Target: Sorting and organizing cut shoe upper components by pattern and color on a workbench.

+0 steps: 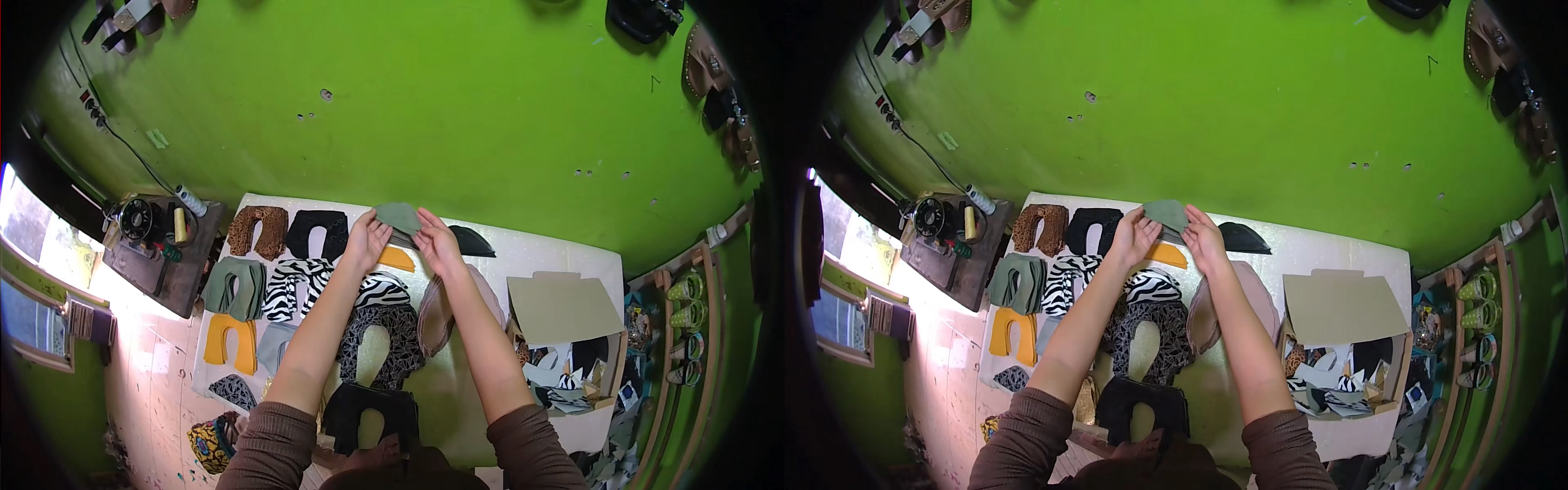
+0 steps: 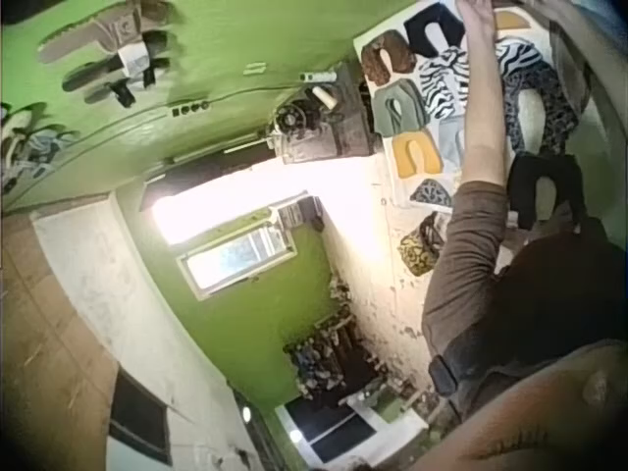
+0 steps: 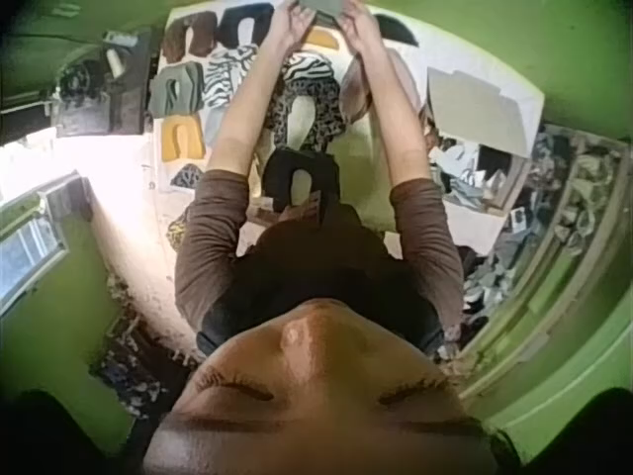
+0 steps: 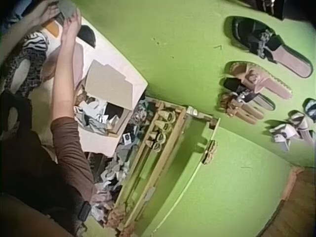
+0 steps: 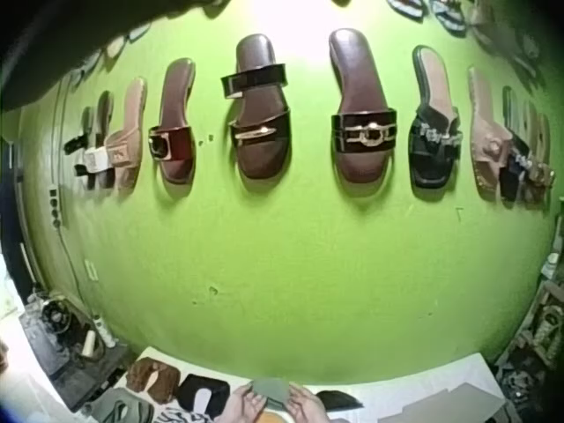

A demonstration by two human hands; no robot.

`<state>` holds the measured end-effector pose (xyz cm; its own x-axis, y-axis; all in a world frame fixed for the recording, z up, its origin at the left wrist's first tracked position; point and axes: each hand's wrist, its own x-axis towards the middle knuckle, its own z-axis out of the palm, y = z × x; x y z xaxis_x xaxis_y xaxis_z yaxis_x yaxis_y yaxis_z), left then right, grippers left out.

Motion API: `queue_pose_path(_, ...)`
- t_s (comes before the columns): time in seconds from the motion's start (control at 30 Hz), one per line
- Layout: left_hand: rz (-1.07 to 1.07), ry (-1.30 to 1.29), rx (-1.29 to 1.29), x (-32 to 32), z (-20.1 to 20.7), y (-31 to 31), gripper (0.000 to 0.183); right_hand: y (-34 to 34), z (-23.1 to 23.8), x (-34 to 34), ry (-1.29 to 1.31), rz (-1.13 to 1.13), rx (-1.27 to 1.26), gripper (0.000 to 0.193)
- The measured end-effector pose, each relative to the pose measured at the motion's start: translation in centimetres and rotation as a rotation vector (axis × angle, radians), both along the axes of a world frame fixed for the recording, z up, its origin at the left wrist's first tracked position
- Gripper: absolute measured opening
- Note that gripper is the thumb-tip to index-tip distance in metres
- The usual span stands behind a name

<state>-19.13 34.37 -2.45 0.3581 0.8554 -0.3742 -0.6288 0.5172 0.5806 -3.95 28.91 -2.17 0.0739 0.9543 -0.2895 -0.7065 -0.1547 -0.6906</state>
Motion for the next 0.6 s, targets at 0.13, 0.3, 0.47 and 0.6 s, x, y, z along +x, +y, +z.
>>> queue_pose_path(0.13,0.089,0.180,0.121,0.4,0.3,-0.1,0.041,0.3,-0.2,0.2,-0.141,0.014,0.097,0.048)
queue_pose_path(0.3,0.157,0.471,0.433,-1.3,1.0,-1.4,0.047,-1.2,-0.1,0.9,-0.475,0.060,0.203,0.050)
queue_pose_path(0.47,0.013,1.055,0.928,-1.2,0.8,-4.9,0.038,-4.4,-1.6,-0.2,-0.806,0.021,0.204,0.048)
queue_pose_path(0.6,-0.052,1.643,1.195,-0.7,0.9,-10.6,0.037,-9.0,-0.4,-1.7,-1.581,-0.107,0.249,0.045)
